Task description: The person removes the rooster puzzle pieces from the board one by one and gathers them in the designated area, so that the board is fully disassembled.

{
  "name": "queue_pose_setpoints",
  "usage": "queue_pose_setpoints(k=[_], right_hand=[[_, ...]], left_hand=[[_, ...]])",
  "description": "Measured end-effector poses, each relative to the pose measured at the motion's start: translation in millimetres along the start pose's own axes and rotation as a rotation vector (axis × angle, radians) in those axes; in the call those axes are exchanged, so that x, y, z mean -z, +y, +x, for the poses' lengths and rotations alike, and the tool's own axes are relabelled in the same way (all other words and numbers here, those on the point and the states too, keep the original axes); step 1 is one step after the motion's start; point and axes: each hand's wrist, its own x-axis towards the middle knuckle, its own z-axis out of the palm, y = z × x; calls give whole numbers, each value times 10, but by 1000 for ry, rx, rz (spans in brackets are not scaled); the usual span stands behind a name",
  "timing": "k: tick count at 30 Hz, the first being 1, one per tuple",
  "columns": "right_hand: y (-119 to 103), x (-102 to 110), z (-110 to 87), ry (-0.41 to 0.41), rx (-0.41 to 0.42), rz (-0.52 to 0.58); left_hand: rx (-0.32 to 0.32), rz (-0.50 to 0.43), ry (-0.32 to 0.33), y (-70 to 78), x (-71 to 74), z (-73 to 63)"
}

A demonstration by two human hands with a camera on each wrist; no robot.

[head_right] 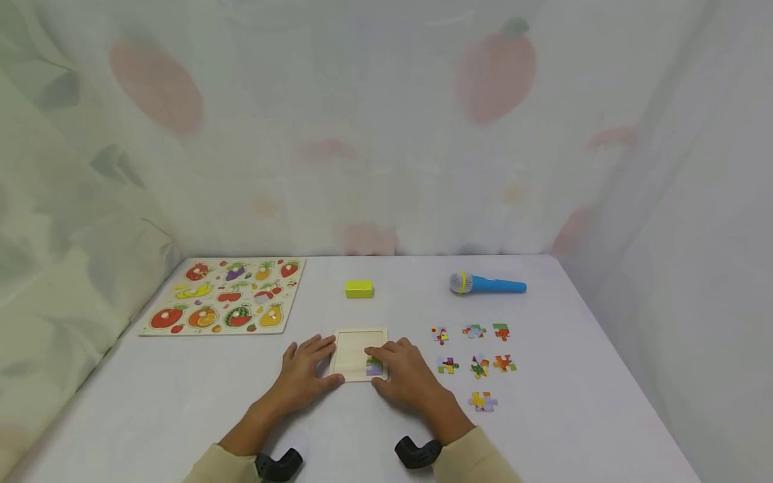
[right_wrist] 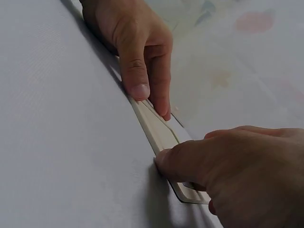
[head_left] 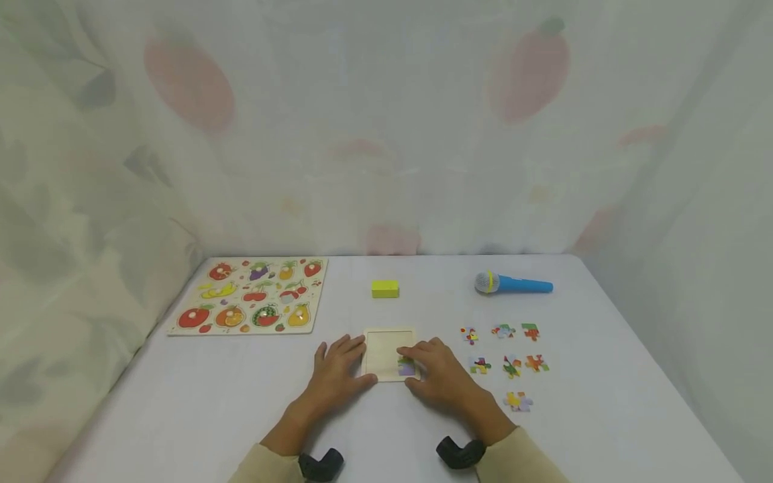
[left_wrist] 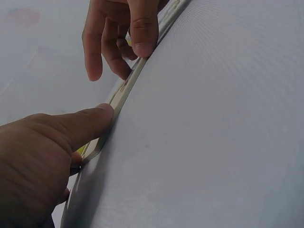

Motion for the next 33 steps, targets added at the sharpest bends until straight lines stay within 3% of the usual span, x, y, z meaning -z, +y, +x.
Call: queue_pose_setpoints(k=[6,13,17,28,33], right_hand=[[-47,2,27,-46,-38,5],[-104,0,73,-154,-201,57],[-128,1,85,-167,-237,67],[-91,-42,91,-135,-200,48],[-85,-28,81,-128,-153,27]], left_hand=[[6,10,-10,-1,-4,7],[0,7,-8,-10,-9,7],[-5,-2,3,-6,-10,3],[-48,-16,-49,-14,21,-21],[-40,-15,-62,-17,13,-14]])
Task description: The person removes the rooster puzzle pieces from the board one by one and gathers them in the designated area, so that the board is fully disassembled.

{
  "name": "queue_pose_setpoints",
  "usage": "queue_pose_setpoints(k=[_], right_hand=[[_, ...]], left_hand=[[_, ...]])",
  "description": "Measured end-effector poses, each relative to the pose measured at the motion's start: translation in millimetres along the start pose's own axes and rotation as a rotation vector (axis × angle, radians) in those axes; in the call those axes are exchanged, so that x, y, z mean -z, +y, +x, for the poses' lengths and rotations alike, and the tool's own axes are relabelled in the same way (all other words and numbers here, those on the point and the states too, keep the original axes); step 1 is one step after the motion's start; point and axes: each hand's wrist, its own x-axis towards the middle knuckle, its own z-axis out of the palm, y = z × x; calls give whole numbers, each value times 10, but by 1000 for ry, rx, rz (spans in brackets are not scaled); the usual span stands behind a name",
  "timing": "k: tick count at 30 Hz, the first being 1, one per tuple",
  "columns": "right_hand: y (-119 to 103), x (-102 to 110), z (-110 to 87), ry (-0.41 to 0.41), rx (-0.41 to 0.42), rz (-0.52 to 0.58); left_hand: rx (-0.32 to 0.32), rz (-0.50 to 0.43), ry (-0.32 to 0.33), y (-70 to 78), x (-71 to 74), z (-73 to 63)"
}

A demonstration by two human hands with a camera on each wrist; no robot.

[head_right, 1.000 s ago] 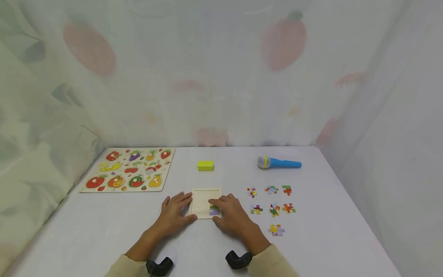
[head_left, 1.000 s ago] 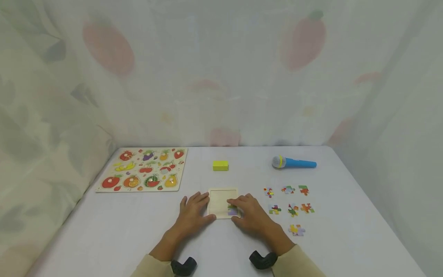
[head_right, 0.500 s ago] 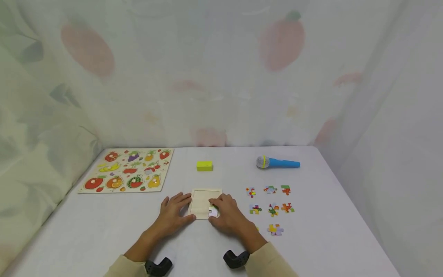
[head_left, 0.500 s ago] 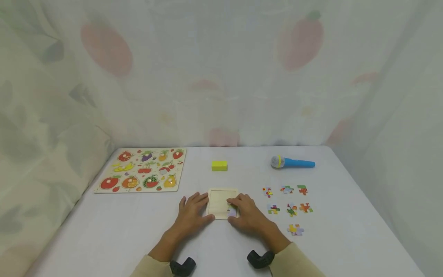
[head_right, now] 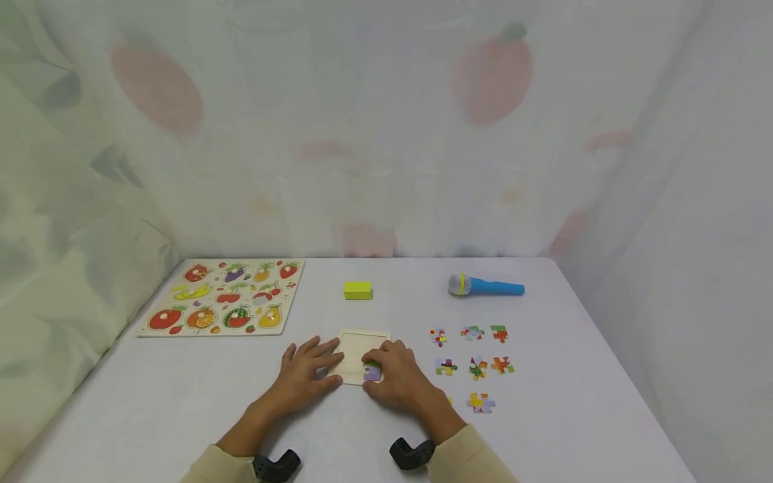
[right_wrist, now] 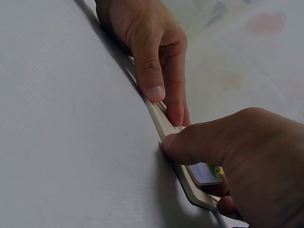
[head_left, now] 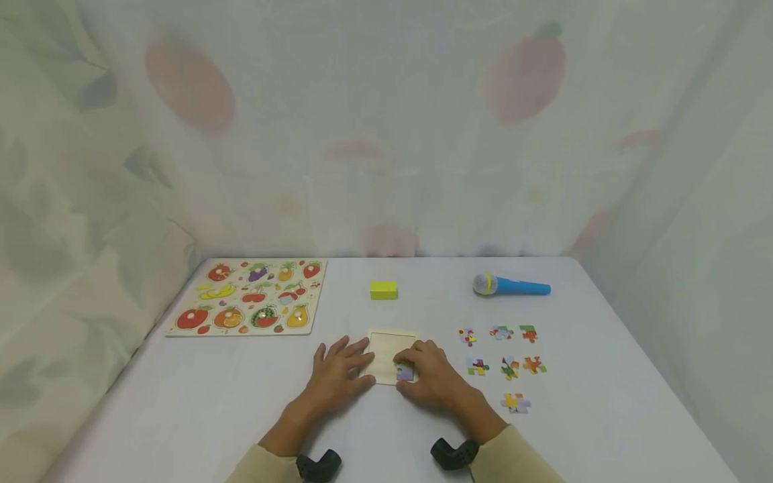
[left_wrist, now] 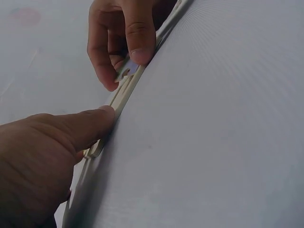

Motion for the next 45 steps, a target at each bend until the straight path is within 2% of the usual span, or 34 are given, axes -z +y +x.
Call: queue_pose_setpoints(k=[6,13,21,26,31,38,45], right_hand=[[60,1,-11,-6,47,-8],[113,49,-36,3,96,62],[119,81,-51,-42,92,70],[126,96,-56,10,164,44],[133,110,-45,80,213,79],[155,78,-33,98,178,210],[107,146,-56,163,61,358]], left_hand=[[8,-3,8,5,-5,-7],[15,18,20,37,-7,-12],[8,31,28,41,-8,-17],[6,33,26,39,-4,-18],[8,19,29,48,6,-19],[8,15,34,58,11,-24],[13,27,36,60,-2,-21]])
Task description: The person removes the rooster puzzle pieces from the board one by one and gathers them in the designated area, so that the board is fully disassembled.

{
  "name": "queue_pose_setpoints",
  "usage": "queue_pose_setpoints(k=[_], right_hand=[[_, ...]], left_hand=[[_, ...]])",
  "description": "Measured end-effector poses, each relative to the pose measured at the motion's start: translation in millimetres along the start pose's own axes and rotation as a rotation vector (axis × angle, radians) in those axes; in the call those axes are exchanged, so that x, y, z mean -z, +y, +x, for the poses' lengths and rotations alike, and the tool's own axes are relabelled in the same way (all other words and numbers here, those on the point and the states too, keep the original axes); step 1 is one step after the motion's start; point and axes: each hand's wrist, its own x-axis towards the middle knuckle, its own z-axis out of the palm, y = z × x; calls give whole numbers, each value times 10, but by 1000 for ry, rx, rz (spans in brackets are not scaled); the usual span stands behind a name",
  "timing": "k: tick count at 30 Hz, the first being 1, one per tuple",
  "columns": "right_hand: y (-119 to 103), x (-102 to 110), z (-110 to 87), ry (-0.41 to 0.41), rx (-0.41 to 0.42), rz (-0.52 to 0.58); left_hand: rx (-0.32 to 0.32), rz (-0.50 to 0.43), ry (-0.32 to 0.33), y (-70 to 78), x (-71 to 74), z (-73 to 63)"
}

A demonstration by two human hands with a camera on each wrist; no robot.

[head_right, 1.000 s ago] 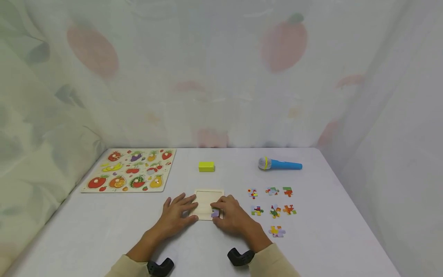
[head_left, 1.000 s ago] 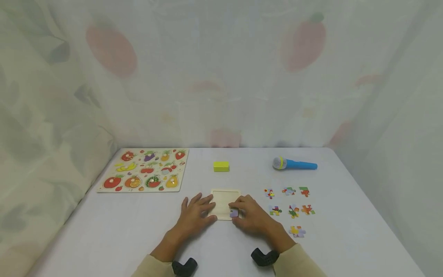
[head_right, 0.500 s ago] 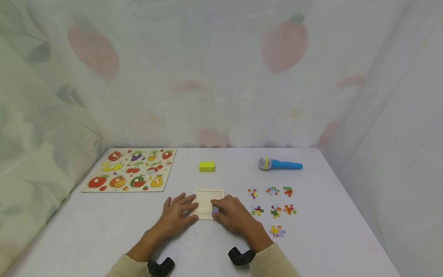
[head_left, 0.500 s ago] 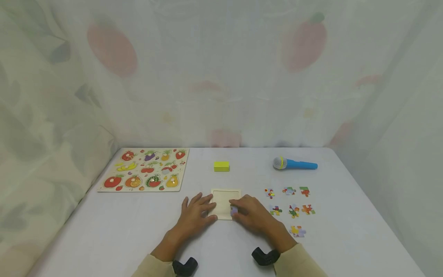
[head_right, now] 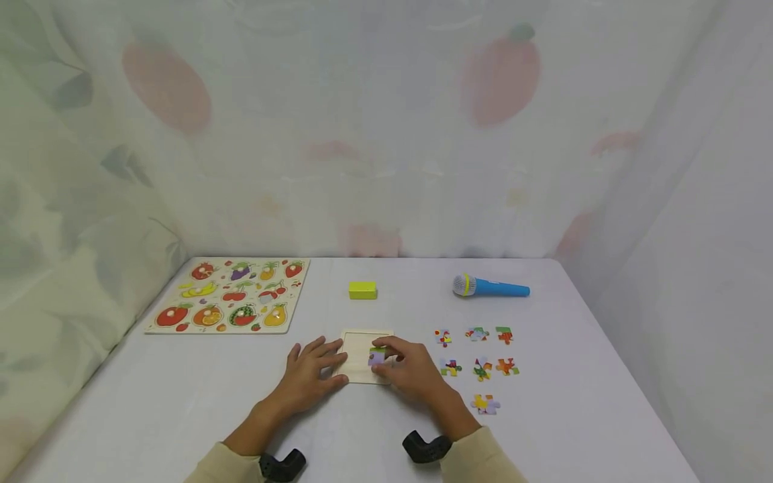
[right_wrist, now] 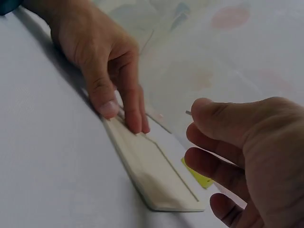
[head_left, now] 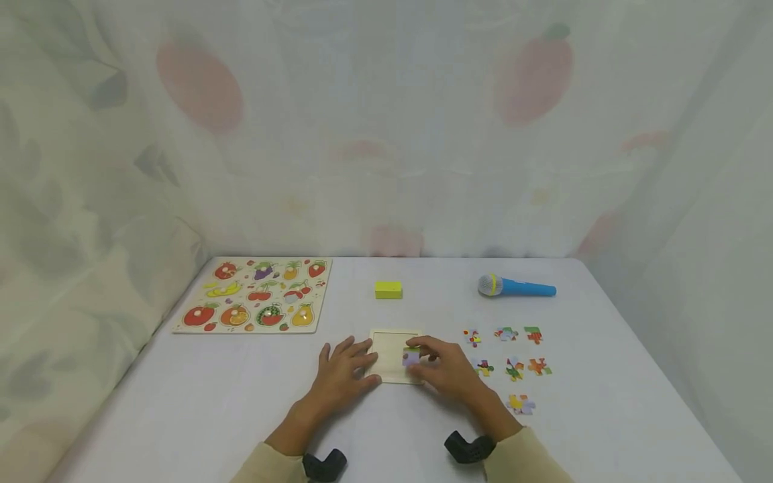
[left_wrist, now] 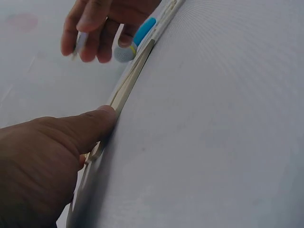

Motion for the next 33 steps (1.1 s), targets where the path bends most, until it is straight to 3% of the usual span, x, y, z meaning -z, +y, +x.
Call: queue_pose_setpoints(k=[2,5,9,14,17,28,33], right_hand=[[-41,47,-5,7,-43,49],[-273,179,-27,5,-118,117],[-506,347,-84,4,-126,167],[-308,466,-201,11,-25,215],[-151,564,-300,8,-8,242],[45,1134,-762,7,-115,194],[125,1364,-954,-55,-169,181]], left_hand=[[0,6,3,-5,-5,1],[1,17,9,-9,-5,2],[4,17,16,-5,15,-2],[3,10,22,-10,17,-6],[2,16,24,-12,5,-3],[-5,6,19,6,-10,-10],[1,10,13,0,-18,-13]])
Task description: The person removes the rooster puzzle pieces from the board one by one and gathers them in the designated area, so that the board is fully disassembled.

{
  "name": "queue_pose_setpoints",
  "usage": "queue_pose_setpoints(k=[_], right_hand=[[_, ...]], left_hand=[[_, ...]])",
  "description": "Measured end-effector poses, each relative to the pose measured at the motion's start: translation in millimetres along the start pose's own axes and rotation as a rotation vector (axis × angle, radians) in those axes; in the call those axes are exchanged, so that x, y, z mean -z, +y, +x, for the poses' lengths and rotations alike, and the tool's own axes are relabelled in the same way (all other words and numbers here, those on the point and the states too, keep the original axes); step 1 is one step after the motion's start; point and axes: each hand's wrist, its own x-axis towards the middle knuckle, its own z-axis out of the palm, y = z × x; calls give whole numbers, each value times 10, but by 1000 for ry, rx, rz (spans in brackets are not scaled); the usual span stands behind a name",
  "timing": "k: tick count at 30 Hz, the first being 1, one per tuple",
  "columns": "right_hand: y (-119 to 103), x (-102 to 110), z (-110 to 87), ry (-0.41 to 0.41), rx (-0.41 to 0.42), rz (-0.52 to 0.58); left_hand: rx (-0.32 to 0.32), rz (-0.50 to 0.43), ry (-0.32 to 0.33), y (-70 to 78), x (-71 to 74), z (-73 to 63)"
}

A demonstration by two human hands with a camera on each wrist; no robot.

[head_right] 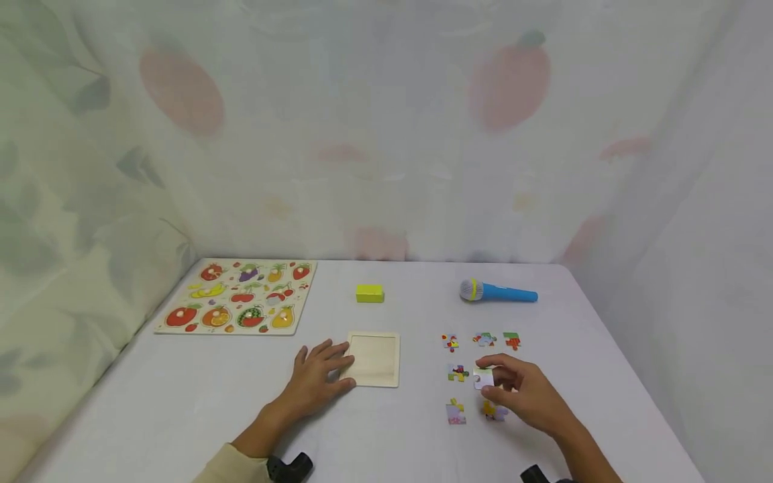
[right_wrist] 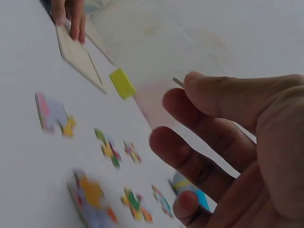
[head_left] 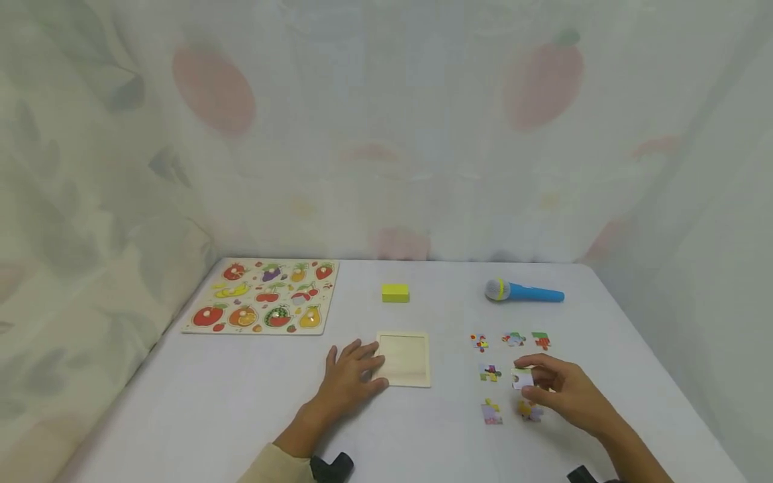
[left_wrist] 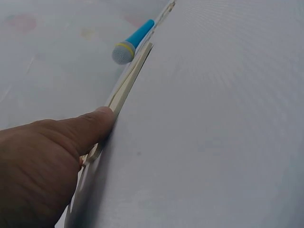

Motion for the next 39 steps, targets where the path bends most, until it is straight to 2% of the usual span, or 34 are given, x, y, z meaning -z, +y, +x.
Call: queue_pose_setpoints(k=[4,9,11,16,19,24,33,39], right_hand=[[92,199,-164,-68,-59,47],[222,398,-321,-99,-195,29],[271,442,-358,-109,-252,15],[363,504,-394,-152,-331,43],[400,527,-380,-170,-356,54],[455,569,-343,-204,-391,2],[485,627,-302,-300,-397,0],[462,645,-329,-292,-415,-2]], left_hand=[[-2,0,-3,3,-13,2],[-17,10,12,7,-16,8],[-19,16,15,10,-10,9],[-9,14,11,19,12,8],[-5,10,7,22,21,7],[-8,14,11,14,25,5],[-18,15,27,2,13,2],[-20,10,27,11,11,5]])
